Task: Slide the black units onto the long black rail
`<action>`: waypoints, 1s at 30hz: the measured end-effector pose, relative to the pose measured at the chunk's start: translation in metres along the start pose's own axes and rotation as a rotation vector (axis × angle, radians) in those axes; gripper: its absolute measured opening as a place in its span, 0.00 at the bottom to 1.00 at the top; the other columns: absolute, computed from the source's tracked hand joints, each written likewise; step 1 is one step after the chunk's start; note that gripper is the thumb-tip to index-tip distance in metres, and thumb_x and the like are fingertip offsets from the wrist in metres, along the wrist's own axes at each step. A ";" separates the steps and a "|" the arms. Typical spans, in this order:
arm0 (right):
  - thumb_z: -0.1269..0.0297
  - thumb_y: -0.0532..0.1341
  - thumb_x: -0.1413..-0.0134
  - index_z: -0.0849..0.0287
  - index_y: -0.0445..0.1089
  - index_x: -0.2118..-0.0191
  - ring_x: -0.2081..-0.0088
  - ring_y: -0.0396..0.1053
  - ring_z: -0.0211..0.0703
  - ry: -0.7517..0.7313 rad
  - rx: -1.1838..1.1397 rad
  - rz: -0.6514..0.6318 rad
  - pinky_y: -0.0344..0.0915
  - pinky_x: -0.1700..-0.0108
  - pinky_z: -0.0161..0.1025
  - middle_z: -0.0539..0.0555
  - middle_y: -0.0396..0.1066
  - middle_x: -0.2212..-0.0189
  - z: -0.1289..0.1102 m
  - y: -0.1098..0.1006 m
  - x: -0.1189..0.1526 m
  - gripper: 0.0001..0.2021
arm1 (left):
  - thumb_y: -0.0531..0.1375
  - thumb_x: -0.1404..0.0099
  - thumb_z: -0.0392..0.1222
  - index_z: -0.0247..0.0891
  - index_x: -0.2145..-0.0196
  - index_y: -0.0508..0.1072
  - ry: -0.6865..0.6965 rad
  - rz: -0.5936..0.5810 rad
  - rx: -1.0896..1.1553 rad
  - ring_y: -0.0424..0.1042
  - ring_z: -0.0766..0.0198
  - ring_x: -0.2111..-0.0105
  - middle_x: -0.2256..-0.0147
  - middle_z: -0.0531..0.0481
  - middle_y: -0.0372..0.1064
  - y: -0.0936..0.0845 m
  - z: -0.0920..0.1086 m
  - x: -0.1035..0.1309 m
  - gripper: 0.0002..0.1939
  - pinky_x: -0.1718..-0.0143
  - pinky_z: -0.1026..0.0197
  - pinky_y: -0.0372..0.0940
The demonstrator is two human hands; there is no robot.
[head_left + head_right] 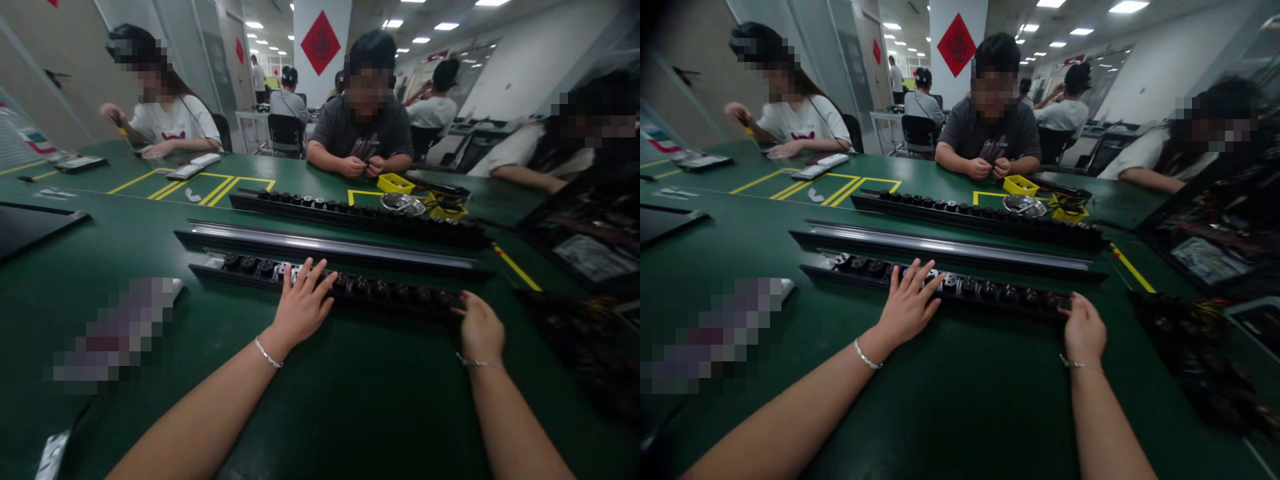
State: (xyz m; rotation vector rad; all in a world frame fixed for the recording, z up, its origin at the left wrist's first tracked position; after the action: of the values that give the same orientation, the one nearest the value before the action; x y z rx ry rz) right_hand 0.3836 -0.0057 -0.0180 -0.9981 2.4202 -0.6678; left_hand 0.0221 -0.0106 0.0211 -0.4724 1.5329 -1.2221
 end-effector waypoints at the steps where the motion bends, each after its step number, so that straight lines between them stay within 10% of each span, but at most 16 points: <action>1: 0.48 0.47 0.46 0.60 0.68 0.46 0.59 0.70 0.54 0.071 0.017 0.017 0.64 0.56 0.53 0.62 0.72 0.56 -0.004 0.001 0.003 0.29 | 0.51 0.33 0.47 0.48 0.40 0.59 0.003 -0.019 0.003 0.43 0.50 0.35 0.36 0.49 0.50 0.000 -0.001 0.000 0.24 0.38 0.38 0.38; 14: 0.50 0.54 0.50 0.60 0.69 0.47 0.52 0.66 0.51 0.122 -0.079 -0.090 0.61 0.51 0.47 0.60 0.70 0.52 -0.033 0.004 0.027 0.28 | 0.54 0.35 0.45 0.39 0.43 0.63 0.017 0.085 0.019 0.46 0.49 0.36 0.39 0.41 0.56 -0.007 0.000 0.008 0.23 0.37 0.39 0.40; 21: 0.51 0.47 0.43 0.66 0.68 0.50 0.48 0.62 0.54 -0.231 0.252 0.044 0.58 0.48 0.51 0.65 0.65 0.49 -0.066 -0.001 0.048 0.27 | 0.53 0.34 0.44 0.47 0.38 0.56 0.387 -0.196 0.132 0.44 0.55 0.35 0.36 0.51 0.51 -0.002 0.024 0.018 0.27 0.36 0.44 0.41; 30: 0.51 0.43 0.41 0.65 0.70 0.53 0.58 0.68 0.53 -0.412 0.404 -0.055 0.64 0.54 0.52 0.63 0.72 0.61 -0.073 0.003 0.059 0.27 | 0.52 0.33 0.49 0.48 0.37 0.52 0.376 -0.286 0.123 0.39 0.56 0.34 0.34 0.53 0.43 0.003 0.023 0.018 0.29 0.36 0.45 0.41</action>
State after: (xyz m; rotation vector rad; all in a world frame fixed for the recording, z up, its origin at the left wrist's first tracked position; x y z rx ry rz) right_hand 0.3032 -0.0281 0.0252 -0.9260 1.8166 -0.8352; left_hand 0.0366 -0.0344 0.0118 -0.4053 1.7306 -1.6918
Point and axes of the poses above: each hand's wrist, its own x-axis away from the middle knuckle, its own y-axis out of the palm, z = x × y, the point moved 2 cm from there along -x, towards the middle knuckle
